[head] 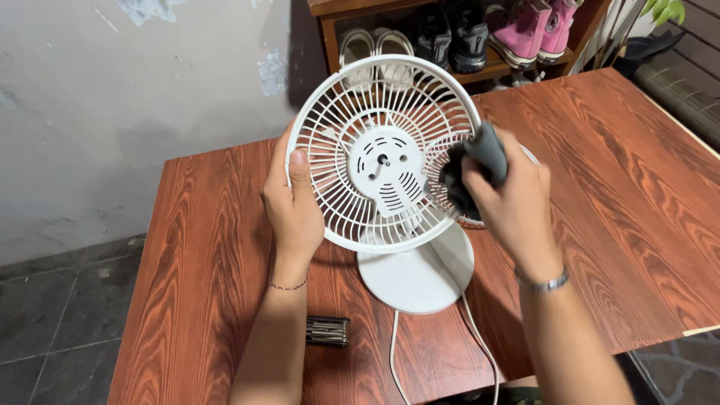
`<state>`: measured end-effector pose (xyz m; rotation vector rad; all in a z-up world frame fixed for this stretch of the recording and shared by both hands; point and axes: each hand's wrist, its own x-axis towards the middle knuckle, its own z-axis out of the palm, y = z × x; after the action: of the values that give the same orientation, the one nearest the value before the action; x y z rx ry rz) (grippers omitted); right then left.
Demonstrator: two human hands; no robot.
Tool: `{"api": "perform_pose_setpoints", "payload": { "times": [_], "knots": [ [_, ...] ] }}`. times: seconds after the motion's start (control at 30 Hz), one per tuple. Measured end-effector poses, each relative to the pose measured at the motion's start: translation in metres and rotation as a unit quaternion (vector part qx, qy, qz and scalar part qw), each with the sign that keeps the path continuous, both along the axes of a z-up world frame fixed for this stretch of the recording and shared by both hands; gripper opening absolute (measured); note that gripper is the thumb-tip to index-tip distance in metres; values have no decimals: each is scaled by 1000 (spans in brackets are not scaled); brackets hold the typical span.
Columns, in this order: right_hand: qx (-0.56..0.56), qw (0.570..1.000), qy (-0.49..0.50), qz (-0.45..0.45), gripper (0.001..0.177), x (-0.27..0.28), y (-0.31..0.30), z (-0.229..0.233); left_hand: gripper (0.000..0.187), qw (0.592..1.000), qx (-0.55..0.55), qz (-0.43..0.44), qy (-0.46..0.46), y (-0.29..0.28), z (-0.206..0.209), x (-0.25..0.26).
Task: The person uses a multi-tool to tighten the central screw on the front fan cage, wipes the fan with a cloth, installs the fan blades, and attaches the rear fan cage to complete assembly.
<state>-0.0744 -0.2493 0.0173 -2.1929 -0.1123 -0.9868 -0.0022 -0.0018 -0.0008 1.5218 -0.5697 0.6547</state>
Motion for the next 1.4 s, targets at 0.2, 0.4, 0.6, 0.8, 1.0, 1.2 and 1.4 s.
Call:
{"api": "perform_pose_setpoints", "payload": {
  "times": [0.2, 0.4, 0.6, 0.8, 1.0, 1.2, 1.4],
  "knots": [
    [131, 982, 137, 6, 23, -35, 5, -58, 48, 1000, -12, 0, -2, 0, -7, 7],
    [31, 991, 114, 65, 31, -66, -12, -82, 51, 994, -80, -47, 49, 8, -24, 15],
    [-100, 916, 388, -8, 45, -94, -12, -85, 49, 974, -209, 39, 83, -11, -100, -40],
    [-154, 915, 372, -7, 54, -95, -8, -88, 60, 973, -72, 46, 213, -86, -154, -83],
    [-141, 954, 259, 52, 44, -88, -29, -95, 40, 937, 220, 128, 240, -116, -137, -40],
    [-179, 956, 215, -83, 37, -64, -75, -92, 39, 954, 244, 124, 120, -81, -132, -45],
    [-172, 961, 180, -120, 27, -53, -88, -96, 38, 949, 259, 102, 147, -67, -130, -78]
  ]
}}
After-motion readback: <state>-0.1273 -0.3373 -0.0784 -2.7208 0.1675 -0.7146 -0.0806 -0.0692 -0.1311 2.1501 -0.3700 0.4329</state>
